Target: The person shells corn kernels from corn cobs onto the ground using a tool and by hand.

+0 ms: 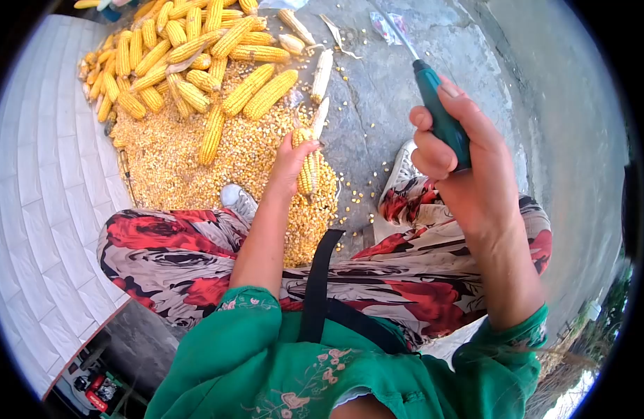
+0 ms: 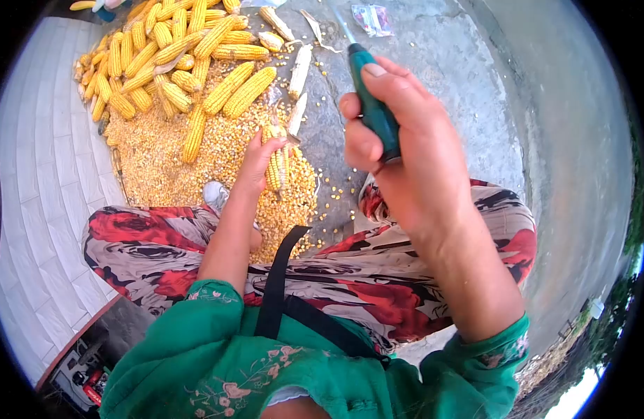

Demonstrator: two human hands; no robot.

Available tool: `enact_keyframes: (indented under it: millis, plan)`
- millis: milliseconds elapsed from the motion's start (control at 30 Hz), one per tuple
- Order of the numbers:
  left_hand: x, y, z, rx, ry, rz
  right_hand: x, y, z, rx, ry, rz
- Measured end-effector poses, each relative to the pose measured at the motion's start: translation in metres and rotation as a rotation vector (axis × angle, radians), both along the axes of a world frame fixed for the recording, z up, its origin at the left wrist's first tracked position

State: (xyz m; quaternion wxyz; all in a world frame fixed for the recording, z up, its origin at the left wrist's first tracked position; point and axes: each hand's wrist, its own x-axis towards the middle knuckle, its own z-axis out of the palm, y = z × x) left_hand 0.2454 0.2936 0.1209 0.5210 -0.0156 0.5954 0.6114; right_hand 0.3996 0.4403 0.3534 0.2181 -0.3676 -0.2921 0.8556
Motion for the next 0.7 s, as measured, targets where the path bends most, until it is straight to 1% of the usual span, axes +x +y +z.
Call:
enact_keyframes:
  millis: [33, 67, 100, 167, 200, 233, 300, 333, 367, 433, 467, 533, 567, 633, 667, 700]
  plan:
    - [0.002, 0.001, -0.002, -0.078, 0.134, -0.015, -0.001, -0.002, 0.002, -0.009, -0.001, -0.003]
    - [0.003, 0.003, -0.006, -0.133, 0.144, 0.045, -0.002, -0.003, 0.005, 0.054, -0.038, 0.044]
    - [0.001, 0.004, -0.008, -0.135, 0.146, 0.044, -0.002, -0.004, 0.010, 0.119, -0.076, 0.090]
    - [-0.003, 0.002, -0.013, -0.146, 0.378, -0.205, -0.001, -0.012, 0.020, 0.124, -0.077, 0.070]
    - [-0.001, 0.008, 0.000, -0.186, 0.312, -0.285, -0.001, -0.014, 0.022, 0.099, -0.089, 0.047]
    - [-0.005, 0.011, -0.005, -0.191, 0.318, -0.291, -0.001, -0.016, 0.024, 0.070, -0.101, 0.025]
    - [-0.016, 0.026, -0.015, -0.219, 0.599, -0.258, 0.000, -0.019, 0.026, 0.059, -0.101, 0.034]
    - [-0.026, 0.035, -0.009, -0.209, 0.486, -0.134, 0.001, -0.018, 0.028, 0.054, -0.108, 0.048]
    - [-0.039, 0.043, -0.014, -0.206, 0.488, -0.137, 0.002, -0.017, 0.029, 0.056, -0.107, 0.044]
    - [-0.069, 0.056, -0.029, -0.345, 0.837, -0.020, 0.001, -0.016, 0.030, 0.084, -0.144, 0.011]
    - [-0.079, 0.059, -0.034, -0.342, 0.839, -0.017, 0.000, -0.014, 0.031, 0.080, -0.167, -0.008]
    - [-0.092, 0.064, -0.036, -0.792, 1.248, -0.470, -0.002, -0.010, 0.031, 0.075, -0.175, -0.011]
    - [-0.097, 0.064, -0.037, -0.791, 1.250, -0.464, -0.001, -0.009, 0.030, 0.073, -0.182, -0.018]
    - [-0.108, 0.060, -0.035, -0.924, 1.425, -0.821, -0.005, -0.008, 0.027, 0.072, -0.181, -0.014]
    - [-0.111, 0.056, -0.042, -0.914, 1.530, -0.842, -0.007, -0.009, 0.027, 0.065, -0.182, -0.011]
    - [-0.116, 0.053, -0.039, -0.934, 1.533, -0.832, -0.008, -0.010, 0.027, 0.061, -0.168, 0.002]
